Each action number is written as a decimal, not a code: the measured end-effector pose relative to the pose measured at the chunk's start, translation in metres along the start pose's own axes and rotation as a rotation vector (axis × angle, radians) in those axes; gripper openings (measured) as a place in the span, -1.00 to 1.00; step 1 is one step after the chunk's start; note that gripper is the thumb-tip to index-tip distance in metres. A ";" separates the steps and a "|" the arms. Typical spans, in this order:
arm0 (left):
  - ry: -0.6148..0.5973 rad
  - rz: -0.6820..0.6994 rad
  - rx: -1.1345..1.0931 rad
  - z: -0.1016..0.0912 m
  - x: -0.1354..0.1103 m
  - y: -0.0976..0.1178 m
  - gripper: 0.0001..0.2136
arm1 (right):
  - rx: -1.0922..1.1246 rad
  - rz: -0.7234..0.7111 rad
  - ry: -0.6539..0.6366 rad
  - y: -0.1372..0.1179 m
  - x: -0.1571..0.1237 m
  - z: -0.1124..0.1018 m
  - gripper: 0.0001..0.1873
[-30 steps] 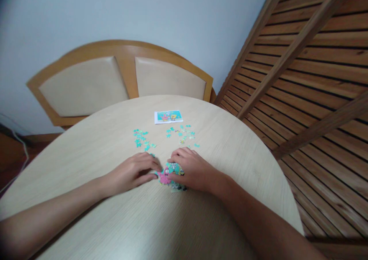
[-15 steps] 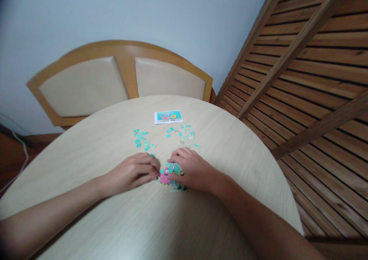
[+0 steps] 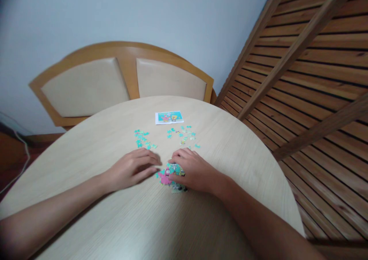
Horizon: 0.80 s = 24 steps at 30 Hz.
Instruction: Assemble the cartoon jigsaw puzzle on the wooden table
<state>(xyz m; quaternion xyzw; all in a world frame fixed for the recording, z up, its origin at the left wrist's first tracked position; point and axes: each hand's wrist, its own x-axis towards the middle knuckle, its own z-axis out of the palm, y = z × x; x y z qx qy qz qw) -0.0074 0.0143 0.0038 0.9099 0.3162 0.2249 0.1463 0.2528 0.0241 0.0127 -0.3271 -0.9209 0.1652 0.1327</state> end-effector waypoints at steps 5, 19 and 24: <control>0.184 -0.323 0.195 -0.009 -0.003 -0.021 -0.74 | 0.008 0.014 -0.008 0.000 0.000 -0.001 -0.61; 0.087 -0.639 0.517 -0.025 -0.007 -0.040 -0.57 | 0.012 0.011 -0.011 0.000 -0.001 -0.002 -0.61; 0.031 -0.662 0.567 -0.032 -0.011 -0.026 -0.65 | 0.011 0.002 -0.004 0.000 -0.001 -0.001 -0.61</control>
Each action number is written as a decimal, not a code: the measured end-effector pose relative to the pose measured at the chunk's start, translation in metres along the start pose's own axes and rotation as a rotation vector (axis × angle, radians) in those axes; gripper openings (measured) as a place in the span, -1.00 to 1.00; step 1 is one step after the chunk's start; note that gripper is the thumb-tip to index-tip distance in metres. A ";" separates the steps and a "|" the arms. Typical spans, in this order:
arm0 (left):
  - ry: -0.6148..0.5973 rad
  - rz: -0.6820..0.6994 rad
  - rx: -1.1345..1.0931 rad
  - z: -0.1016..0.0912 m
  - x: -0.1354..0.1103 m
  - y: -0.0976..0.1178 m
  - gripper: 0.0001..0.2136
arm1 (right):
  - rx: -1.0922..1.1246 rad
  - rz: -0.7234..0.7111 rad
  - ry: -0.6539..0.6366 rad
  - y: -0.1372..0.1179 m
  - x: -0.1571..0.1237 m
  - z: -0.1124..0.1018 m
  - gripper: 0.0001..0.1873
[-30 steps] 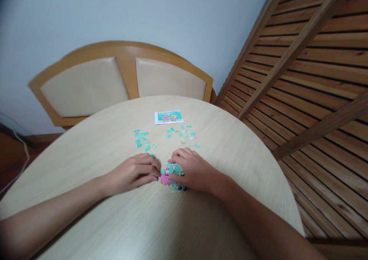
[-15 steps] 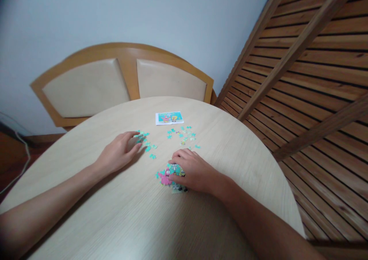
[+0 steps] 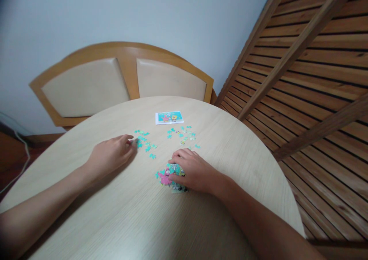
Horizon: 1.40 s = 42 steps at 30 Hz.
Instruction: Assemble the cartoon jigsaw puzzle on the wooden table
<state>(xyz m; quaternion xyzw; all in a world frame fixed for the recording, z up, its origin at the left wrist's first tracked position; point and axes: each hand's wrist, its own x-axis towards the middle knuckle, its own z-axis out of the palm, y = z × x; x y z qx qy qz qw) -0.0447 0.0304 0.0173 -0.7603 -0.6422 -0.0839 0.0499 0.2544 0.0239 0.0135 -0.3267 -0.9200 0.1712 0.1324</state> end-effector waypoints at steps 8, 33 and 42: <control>-0.019 0.151 0.032 -0.004 -0.029 0.019 -0.76 | -0.014 0.004 -0.001 0.000 0.001 0.001 -0.62; -0.068 0.459 -0.541 0.017 -0.019 0.038 -0.77 | -0.008 -0.021 0.019 0.000 0.000 0.002 -0.62; -0.020 0.386 -0.596 0.025 -0.013 0.036 -0.78 | -0.023 -0.025 0.014 -0.002 0.001 0.005 -0.61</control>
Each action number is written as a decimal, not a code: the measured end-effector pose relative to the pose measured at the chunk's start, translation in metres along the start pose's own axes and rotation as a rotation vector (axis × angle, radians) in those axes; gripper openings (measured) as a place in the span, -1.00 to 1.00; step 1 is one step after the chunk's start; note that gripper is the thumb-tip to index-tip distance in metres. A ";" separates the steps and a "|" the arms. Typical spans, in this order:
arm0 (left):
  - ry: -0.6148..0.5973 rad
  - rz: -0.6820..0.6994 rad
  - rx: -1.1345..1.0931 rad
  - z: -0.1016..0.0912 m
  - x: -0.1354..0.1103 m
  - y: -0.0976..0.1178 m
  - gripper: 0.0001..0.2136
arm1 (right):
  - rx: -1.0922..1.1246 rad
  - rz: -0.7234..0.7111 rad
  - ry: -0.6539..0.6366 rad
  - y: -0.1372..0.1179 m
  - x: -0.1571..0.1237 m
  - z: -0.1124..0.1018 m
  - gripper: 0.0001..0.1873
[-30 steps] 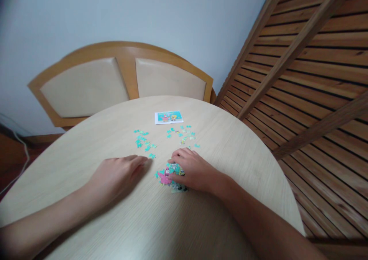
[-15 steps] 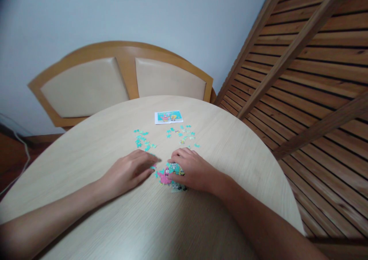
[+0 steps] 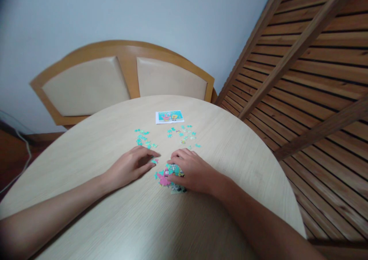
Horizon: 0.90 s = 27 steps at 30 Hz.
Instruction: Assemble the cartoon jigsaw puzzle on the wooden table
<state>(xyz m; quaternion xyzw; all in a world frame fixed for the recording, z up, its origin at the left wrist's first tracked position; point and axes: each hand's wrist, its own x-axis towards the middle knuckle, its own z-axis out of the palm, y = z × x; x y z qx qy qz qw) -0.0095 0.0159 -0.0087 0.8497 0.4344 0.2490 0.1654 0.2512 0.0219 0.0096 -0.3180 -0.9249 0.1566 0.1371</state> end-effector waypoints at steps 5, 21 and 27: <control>-0.011 0.008 -0.078 0.002 0.002 -0.001 -0.81 | 0.000 -0.001 -0.002 -0.002 0.001 0.002 -0.60; -0.017 0.027 -0.329 0.006 0.003 0.008 -0.83 | 0.001 0.007 -0.008 -0.003 0.001 0.004 -0.60; -0.005 0.063 -0.420 0.010 0.003 0.011 -0.87 | 0.005 -0.002 -0.010 -0.003 0.000 0.005 -0.62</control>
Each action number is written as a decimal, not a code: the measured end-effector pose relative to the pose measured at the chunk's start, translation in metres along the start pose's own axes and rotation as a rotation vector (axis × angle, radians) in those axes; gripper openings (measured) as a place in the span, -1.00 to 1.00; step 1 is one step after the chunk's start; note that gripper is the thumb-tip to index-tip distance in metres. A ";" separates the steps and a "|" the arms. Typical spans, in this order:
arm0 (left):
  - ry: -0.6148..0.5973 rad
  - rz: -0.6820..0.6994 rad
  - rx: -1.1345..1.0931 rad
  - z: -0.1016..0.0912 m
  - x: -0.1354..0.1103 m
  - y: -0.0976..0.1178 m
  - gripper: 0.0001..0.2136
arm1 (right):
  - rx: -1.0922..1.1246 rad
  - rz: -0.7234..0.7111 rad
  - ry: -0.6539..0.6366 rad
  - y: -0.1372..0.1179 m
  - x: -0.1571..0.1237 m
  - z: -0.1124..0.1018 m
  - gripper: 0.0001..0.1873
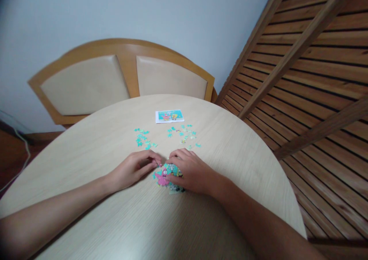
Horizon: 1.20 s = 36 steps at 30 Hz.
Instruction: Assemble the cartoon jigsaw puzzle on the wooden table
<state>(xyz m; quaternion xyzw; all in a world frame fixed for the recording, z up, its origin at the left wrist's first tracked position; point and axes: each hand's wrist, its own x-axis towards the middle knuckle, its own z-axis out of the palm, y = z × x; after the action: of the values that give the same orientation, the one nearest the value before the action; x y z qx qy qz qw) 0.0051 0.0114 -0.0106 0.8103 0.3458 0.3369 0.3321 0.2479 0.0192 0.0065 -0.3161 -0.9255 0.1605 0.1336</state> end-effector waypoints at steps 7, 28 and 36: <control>0.007 -0.056 -0.143 0.005 -0.003 0.001 -0.88 | -0.008 -0.009 0.019 0.002 0.001 0.002 -0.63; 0.023 -0.080 0.061 0.006 0.001 0.006 -0.89 | -0.005 -0.016 0.032 0.001 0.002 0.004 -0.62; 0.002 -0.052 0.148 0.005 0.001 0.007 -0.90 | -0.001 -0.009 0.024 0.000 0.002 0.003 -0.63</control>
<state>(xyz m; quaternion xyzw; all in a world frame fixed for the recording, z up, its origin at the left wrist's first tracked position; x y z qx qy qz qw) 0.0118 0.0072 -0.0074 0.8231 0.3909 0.3025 0.2796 0.2450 0.0199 0.0041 -0.3139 -0.9253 0.1555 0.1452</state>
